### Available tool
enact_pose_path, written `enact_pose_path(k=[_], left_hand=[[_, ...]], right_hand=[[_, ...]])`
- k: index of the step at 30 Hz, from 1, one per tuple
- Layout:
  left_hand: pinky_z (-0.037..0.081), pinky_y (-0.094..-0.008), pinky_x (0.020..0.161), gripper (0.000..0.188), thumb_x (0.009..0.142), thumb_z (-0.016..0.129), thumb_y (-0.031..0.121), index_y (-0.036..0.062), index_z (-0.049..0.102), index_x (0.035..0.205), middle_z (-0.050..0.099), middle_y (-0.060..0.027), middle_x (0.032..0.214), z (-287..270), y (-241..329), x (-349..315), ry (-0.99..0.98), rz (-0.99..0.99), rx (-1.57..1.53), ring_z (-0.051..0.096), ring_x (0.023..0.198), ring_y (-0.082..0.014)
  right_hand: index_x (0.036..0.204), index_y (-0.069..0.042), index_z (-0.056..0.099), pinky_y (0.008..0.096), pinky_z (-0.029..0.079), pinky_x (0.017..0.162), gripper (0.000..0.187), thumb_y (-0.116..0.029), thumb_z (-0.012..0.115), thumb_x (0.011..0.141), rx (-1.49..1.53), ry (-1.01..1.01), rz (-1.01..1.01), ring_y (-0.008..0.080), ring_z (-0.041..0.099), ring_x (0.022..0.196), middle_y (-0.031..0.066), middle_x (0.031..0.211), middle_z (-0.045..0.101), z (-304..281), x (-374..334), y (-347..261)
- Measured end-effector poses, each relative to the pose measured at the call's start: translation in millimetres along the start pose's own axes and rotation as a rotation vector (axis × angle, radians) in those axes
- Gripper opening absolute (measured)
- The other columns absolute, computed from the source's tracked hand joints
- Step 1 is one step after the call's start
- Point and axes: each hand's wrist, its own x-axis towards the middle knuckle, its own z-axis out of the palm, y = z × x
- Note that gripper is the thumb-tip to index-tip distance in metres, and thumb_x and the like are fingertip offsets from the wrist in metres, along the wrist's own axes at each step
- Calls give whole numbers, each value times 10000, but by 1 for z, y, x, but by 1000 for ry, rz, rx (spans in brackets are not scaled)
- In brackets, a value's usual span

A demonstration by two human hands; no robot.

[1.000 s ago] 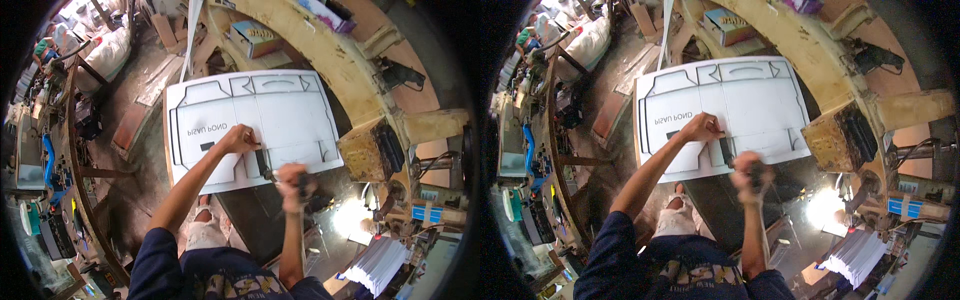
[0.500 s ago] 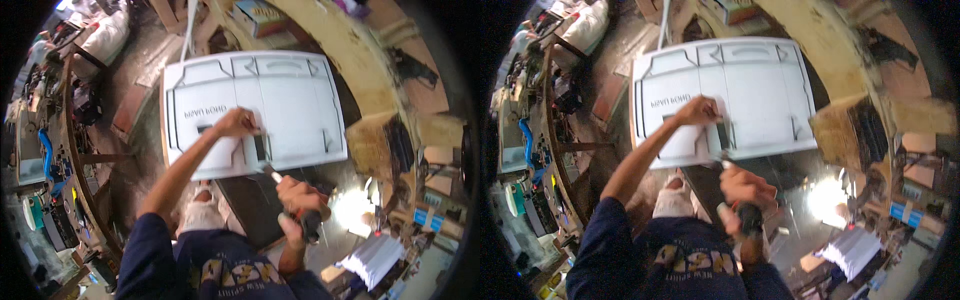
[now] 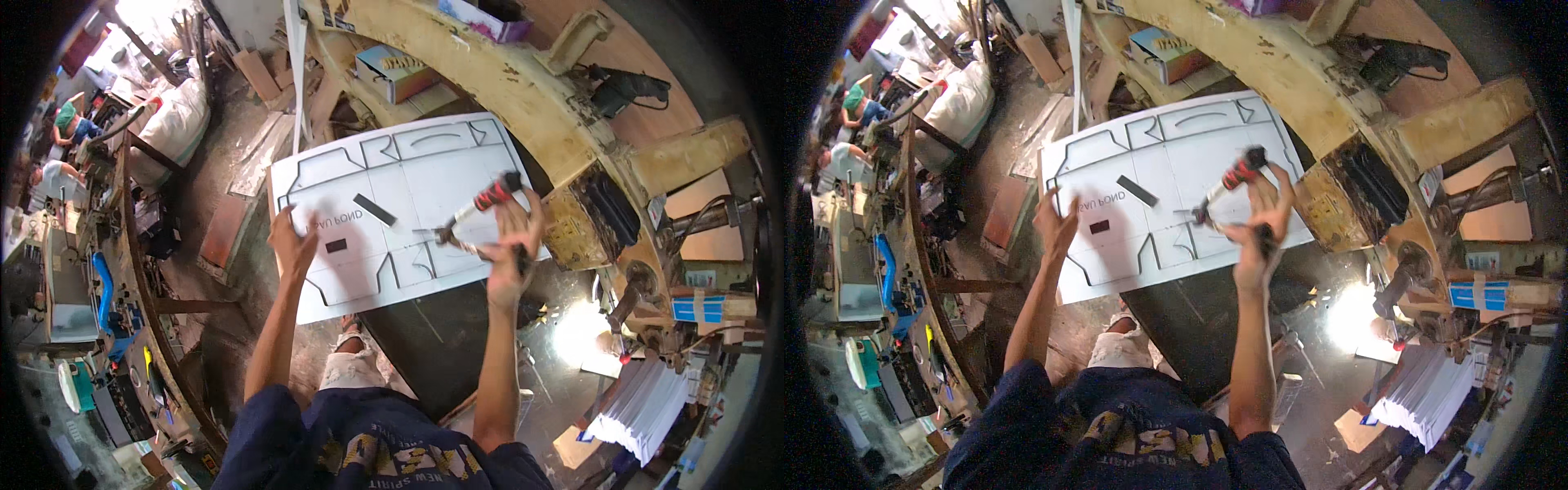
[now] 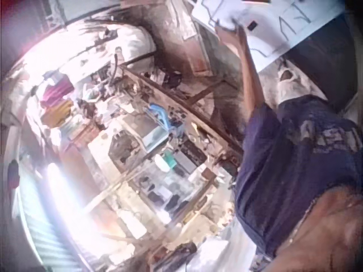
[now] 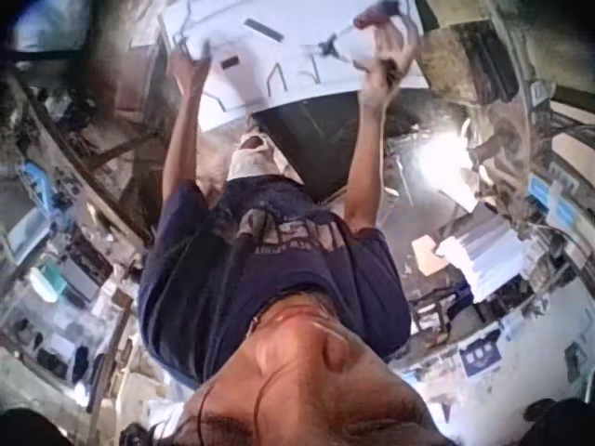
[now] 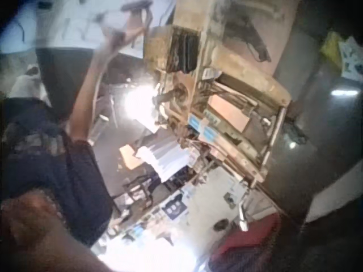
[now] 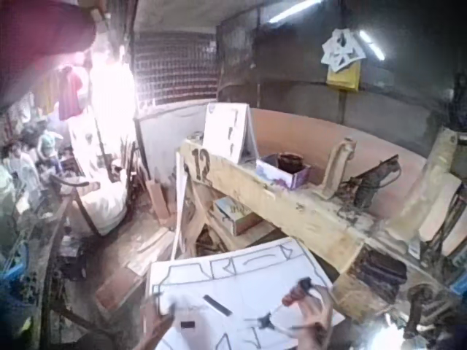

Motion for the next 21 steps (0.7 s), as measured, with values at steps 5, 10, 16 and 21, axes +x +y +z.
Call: enact_pose_path(k=[5,10,16,21], left_hand=[[461,-375,611,572,1012,467,530,10,681,907,606,-104,729,-15,-138,7,-368,-685,-405,587,686,-199],[491,-545,928,416,1030,406,373,46,660,1075,647,-283,1150,-4,-153,-2,-648,-123,301,649,1011,-441],[154,-727,1122,566,985,409,567,267,469,1461,129,-97,1679,10,-101,-35,-518,-378,-181,50,1544,-375],[148,-729,1121,796,914,601,487,96,327,1551,102,-232,1652,-70,-102,-3,-924,-244,-331,67,1505,-490]], right_hand=[[961,-19,526,400,527,942,266,49,565,707,13,21,474,250,604,993,135,1066,596,-60,-73,-49],[1350,27,497,488,391,1070,510,-266,612,949,-1295,-231,621,392,499,1239,218,1301,528,-105,-154,-42],[1384,41,501,587,344,1102,878,-540,792,794,-1499,-538,390,508,530,1203,334,1281,569,-168,-207,3],[855,12,724,503,507,914,175,-140,675,785,-1169,-555,-270,407,632,983,223,948,696,23,-86,24]])
